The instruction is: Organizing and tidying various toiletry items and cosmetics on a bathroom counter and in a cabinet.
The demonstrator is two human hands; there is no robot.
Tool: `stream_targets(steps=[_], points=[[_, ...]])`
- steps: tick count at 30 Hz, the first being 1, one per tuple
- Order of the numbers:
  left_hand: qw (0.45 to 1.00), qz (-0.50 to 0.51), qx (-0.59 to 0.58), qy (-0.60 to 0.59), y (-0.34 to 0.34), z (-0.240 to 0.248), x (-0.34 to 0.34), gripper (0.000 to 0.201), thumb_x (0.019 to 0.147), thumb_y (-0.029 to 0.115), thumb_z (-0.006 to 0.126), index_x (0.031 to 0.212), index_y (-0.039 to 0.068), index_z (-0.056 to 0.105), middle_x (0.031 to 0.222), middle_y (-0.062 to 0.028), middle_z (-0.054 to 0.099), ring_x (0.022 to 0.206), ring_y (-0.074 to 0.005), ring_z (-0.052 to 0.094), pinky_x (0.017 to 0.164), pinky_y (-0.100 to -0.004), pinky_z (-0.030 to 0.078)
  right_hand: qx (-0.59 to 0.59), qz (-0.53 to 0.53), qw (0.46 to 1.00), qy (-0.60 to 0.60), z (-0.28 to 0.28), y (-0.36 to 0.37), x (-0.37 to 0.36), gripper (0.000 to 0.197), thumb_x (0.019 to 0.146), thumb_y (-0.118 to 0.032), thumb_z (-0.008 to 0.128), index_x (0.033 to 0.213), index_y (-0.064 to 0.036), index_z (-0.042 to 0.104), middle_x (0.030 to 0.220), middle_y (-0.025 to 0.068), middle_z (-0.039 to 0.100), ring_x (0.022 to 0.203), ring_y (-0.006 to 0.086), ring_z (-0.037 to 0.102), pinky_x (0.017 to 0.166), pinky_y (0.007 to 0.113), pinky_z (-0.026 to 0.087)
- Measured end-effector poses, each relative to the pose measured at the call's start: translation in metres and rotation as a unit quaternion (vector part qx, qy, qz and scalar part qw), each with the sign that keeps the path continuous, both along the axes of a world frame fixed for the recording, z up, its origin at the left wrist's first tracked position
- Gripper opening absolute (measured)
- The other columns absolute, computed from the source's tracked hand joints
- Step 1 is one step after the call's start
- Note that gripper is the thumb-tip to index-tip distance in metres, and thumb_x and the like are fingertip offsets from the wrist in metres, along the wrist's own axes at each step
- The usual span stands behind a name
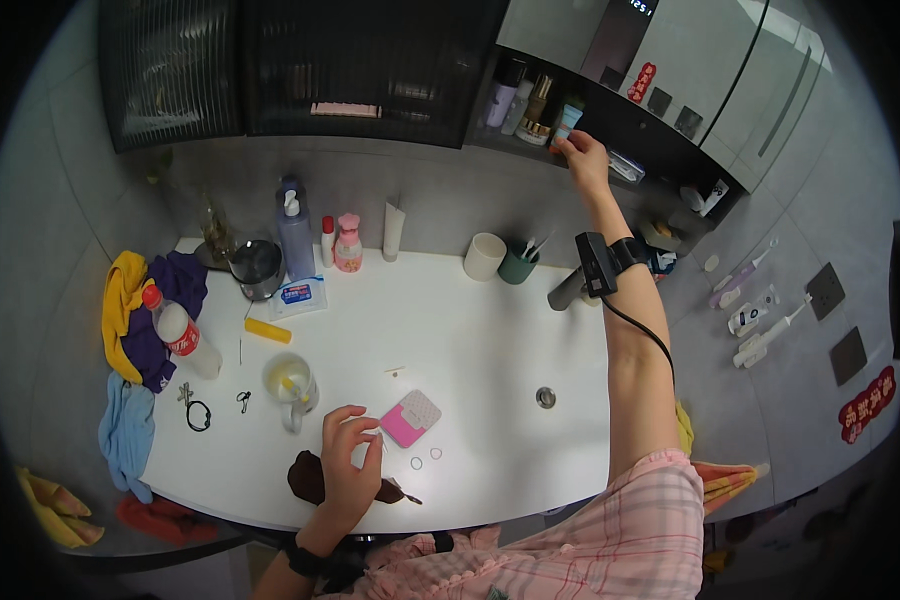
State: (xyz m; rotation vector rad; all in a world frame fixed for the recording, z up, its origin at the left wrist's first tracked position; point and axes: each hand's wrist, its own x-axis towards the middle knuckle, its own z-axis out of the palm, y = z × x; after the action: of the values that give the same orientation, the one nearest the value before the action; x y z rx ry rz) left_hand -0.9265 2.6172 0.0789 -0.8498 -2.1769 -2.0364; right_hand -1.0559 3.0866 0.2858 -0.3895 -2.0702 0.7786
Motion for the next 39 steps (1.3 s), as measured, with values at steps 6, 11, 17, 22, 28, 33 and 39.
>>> stream_targets(steps=[6,11,17,22,28,33,39], points=[[1.0,0.022,-0.012,-0.003,-0.008,-0.009,0.003,0.021,0.079,-0.011,0.057,0.098,-0.003,0.057,0.115,-0.0159,0.049,0.098,-0.0227,0.058,0.072,-0.0275,0.054,0.05,-0.089,0.994,-0.025,0.003,0.017,-0.009,0.036,0.076,-0.019,0.077,0.102,0.001,0.062,0.092,0.0083,0.071,0.086,0.02,0.067,0.078,0.032,0.051],[1.0,0.019,-0.01,-0.006,-0.01,-0.007,0.009,0.021,0.079,-0.01,0.057,0.098,-0.002,0.057,0.115,-0.0162,0.049,0.097,-0.0226,0.058,0.073,-0.028,0.054,0.042,-0.067,0.997,0.007,-0.001,0.007,0.0,0.038,0.071,-0.015,0.081,0.097,-0.0003,0.056,0.085,0.0093,0.069,0.079,0.0196,0.066,0.072,0.032,0.052],[0.999,0.033,-0.026,-0.013,-0.011,-0.021,0.007,0.023,0.081,-0.01,0.055,0.102,-0.002,0.056,0.117,-0.0154,0.048,0.095,-0.0214,0.06,0.073,-0.0278,0.054,-0.063,0.047,0.988,0.134,-0.075,-0.086,0.045,0.033,0.076,-0.013,0.076,0.098,-0.0016,0.055,0.078,0.0055,0.062,0.068,0.0132,0.056,0.067,0.028,0.049],[0.997,0.008,-0.073,-0.034,-0.022,-0.023,0.002,0.031,0.084,-0.009,0.054,0.113,0.0,0.052,0.12,-0.0134,0.045,0.092,-0.0199,0.062,0.075,-0.0246,0.052,-0.054,0.234,0.92,-0.308,-0.211,-0.195,0.126,0.066,0.072,-0.032,0.08,0.125,-0.0037,0.052,0.093,0.0115,0.059,0.083,0.0196,0.057,0.077,0.032,0.049],[0.984,-0.017,-0.166,-0.068,-0.027,-0.066,0.004,0.037,0.081,-0.003,0.06,0.116,0.003,0.05,0.117,-0.0144,0.045,0.089,-0.0241,0.06,0.07,-0.0291,0.053,0.068,0.226,0.892,-0.385,-0.266,-0.268,0.158,0.112,0.054,-0.048,0.087,0.142,-0.0049,0.034,0.126,0.0228,0.046,0.109,0.0374,0.05,0.091,0.044,0.044],[0.981,-0.056,-0.184,-0.04,-0.021,-0.071,0.012,0.039,0.081,-0.005,0.06,0.118,0.002,0.05,0.115,-0.0155,0.046,0.086,-0.0237,0.058,0.066,-0.0277,0.053,0.127,0.193,0.9,-0.371,-0.269,-0.269,0.168,0.099,0.056,-0.041,0.084,0.137,-0.0047,0.04,0.125,0.025,0.045,0.109,0.0408,0.048,0.093,0.046,0.043],[0.986,-0.026,-0.165,-0.006,-0.036,-0.101,0.007,0.038,0.08,-0.007,0.057,0.117,-0.003,0.049,0.114,-0.0189,0.046,0.081,-0.0272,0.06,0.068,-0.03,0.054,-0.241,0.187,0.93,-0.203,-0.233,-0.217,0.149,0.087,0.063,-0.031,0.082,0.133,0.0017,0.042,0.126,0.0189,0.047,0.116,0.0292,0.049,0.1,0.036,0.039]])
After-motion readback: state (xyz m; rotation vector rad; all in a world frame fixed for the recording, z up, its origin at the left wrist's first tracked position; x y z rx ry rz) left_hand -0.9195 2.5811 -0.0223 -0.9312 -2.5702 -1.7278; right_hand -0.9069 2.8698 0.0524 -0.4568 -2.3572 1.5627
